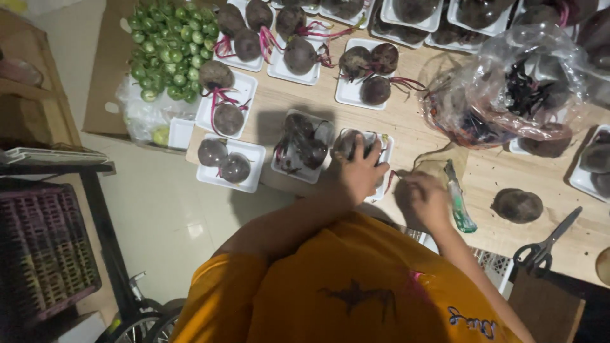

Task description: The person trims roots and stems from beets using scissors and a utility knife, wipes them with a cloth, and places them into plastic trays on a table.

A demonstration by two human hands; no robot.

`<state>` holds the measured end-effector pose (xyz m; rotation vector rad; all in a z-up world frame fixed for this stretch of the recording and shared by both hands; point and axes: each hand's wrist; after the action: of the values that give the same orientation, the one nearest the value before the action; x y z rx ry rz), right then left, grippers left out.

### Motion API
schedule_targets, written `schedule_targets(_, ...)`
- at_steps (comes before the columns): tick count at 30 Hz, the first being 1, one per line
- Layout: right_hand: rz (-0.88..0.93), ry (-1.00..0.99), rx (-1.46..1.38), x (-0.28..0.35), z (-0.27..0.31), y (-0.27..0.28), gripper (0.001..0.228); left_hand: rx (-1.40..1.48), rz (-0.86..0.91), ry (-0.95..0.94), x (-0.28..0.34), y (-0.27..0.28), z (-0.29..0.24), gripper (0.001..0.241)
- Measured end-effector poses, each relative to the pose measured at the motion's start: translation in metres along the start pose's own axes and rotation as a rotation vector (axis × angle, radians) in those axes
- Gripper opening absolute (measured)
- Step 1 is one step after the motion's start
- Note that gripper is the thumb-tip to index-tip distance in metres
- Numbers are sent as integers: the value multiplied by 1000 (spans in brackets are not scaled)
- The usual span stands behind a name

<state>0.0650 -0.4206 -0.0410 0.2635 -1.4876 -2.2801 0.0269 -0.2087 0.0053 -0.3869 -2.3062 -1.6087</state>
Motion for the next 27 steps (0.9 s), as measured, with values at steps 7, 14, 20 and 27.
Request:
schedule_targets(7, 238, 94, 114, -16, 13, -51, 36, 157, 55, -16, 2, 3, 12, 68)
schedule_targets(14, 118, 199, 326, -12, 6, -55, 15, 191, -113, -91, 13, -9, 25, 70)
schedule_targets(20, 77, 254, 286, 0, -8, -61, 13, 118, -336, -161, 15, -20, 31, 74)
schedule_targets(27, 138, 283, 391, 2, 10, -45, 21, 86, -602, -337, 16, -35, 41, 55)
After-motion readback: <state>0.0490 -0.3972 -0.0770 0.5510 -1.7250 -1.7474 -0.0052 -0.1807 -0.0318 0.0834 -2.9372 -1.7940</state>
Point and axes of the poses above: each hand's wrist, its own x-axis away from the middle knuckle, its own y-axis out of the back of the hand, z = x × y, and after that the axes turned 11 degrees about x, right-handed
